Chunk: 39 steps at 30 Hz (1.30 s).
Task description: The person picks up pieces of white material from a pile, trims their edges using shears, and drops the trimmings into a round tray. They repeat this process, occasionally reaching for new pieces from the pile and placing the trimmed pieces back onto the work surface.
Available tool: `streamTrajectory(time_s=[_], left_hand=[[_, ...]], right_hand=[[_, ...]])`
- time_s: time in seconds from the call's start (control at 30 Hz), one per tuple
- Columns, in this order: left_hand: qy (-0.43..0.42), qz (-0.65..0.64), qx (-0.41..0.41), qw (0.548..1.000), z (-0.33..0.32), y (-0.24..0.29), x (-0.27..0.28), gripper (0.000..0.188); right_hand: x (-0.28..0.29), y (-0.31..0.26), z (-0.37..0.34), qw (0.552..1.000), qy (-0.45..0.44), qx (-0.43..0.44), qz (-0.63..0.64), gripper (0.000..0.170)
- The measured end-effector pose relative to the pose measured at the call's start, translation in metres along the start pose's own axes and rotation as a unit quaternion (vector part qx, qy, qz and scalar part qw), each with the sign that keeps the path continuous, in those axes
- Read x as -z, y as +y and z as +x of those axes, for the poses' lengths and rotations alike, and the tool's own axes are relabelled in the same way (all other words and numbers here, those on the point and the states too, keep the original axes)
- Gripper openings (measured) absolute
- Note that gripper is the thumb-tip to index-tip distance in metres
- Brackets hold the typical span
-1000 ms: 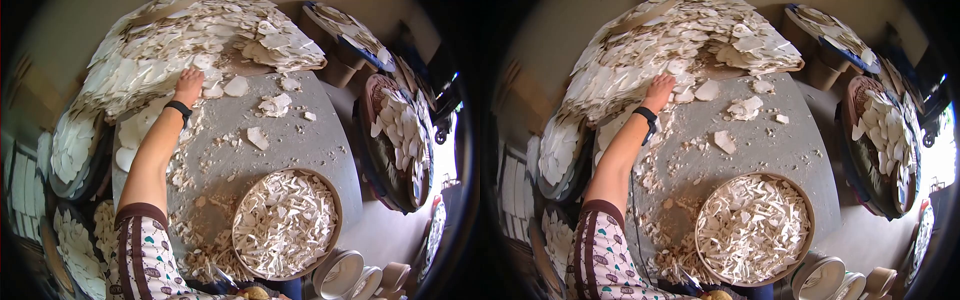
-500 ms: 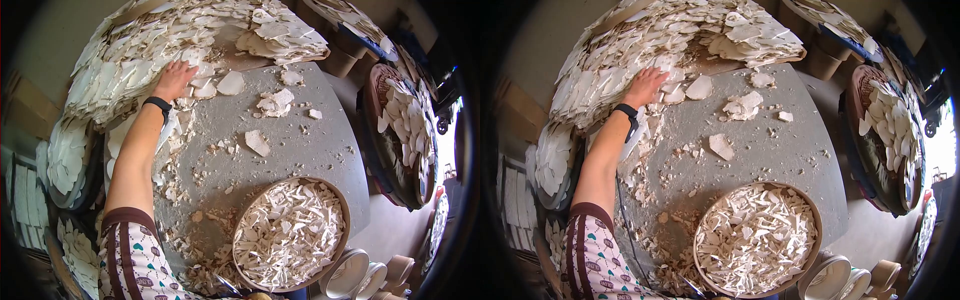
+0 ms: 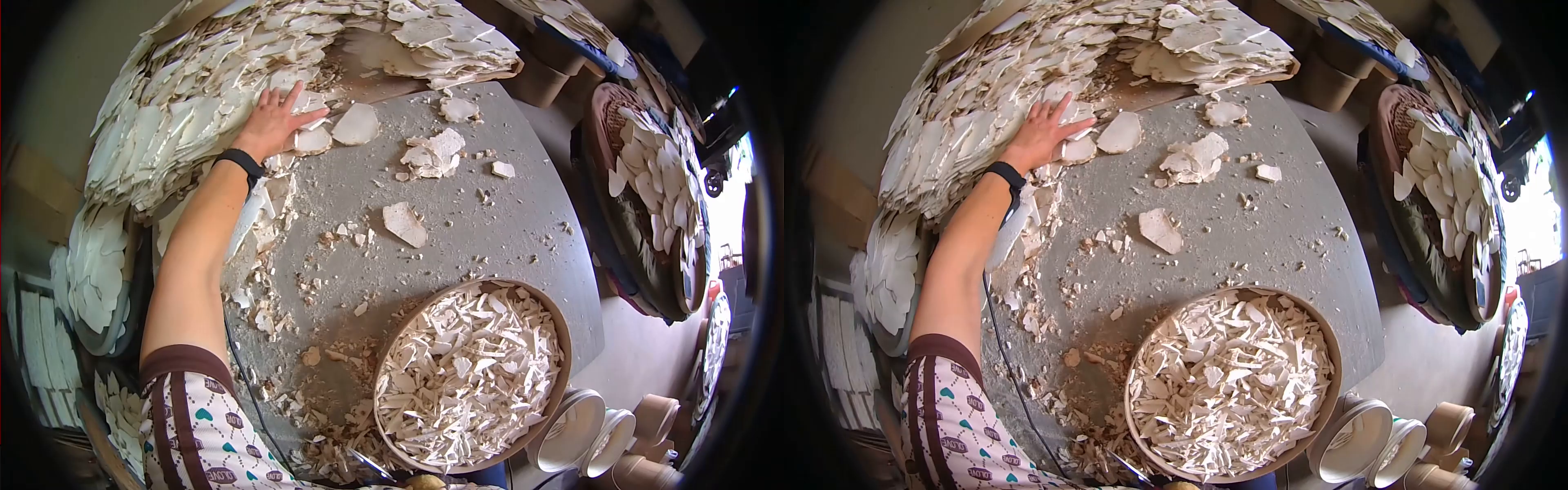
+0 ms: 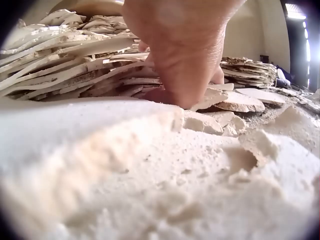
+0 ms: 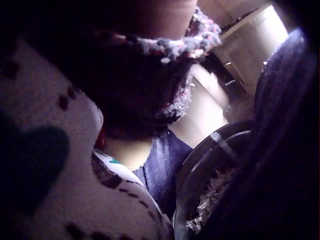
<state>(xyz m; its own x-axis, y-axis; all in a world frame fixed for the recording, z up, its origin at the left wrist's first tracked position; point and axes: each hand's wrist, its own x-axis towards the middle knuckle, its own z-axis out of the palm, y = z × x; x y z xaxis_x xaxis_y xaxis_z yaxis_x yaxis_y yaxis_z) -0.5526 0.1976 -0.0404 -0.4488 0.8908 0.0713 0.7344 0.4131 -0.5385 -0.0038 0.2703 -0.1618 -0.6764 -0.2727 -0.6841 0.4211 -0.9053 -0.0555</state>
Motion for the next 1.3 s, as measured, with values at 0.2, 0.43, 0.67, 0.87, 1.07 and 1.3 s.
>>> streamTrajectory(time_s=[0.2, 0.43, 0.67, 0.87, 1.07, 1.3], left_hand=[[-0.029, -0.017, 0.006, 0.999, 0.000, 0.001, 0.010, 0.079], [0.001, 0.076, 0.006, 0.997, 0.006, -0.003, -0.011, 0.073], [0.014, 0.031, 0.073, 0.997, 0.027, 0.016, 0.006, 0.038], [0.015, 0.019, 0.096, 0.995, 0.028, 0.018, 0.005, 0.037], [-0.024, 0.051, -0.003, 0.998, -0.013, 0.021, 0.036, 0.056], [0.045, -0.076, -0.129, 0.988, -0.094, 0.030, 0.057, 0.051]], right_hand=[[0.001, -0.002, 0.003, 1.000, 0.002, 0.006, -0.003, 0.014], [0.002, -0.002, 0.005, 1.000, 0.006, 0.009, -0.007, 0.015], [0.003, -0.001, 0.005, 1.000, 0.007, 0.005, -0.010, 0.015], [0.006, 0.000, 0.002, 1.000, 0.005, 0.009, -0.013, 0.016], [0.009, 0.000, -0.004, 1.000, -0.001, 0.006, -0.008, 0.017], [0.009, 0.010, -0.008, 1.000, 0.000, -0.003, -0.013, 0.018]])
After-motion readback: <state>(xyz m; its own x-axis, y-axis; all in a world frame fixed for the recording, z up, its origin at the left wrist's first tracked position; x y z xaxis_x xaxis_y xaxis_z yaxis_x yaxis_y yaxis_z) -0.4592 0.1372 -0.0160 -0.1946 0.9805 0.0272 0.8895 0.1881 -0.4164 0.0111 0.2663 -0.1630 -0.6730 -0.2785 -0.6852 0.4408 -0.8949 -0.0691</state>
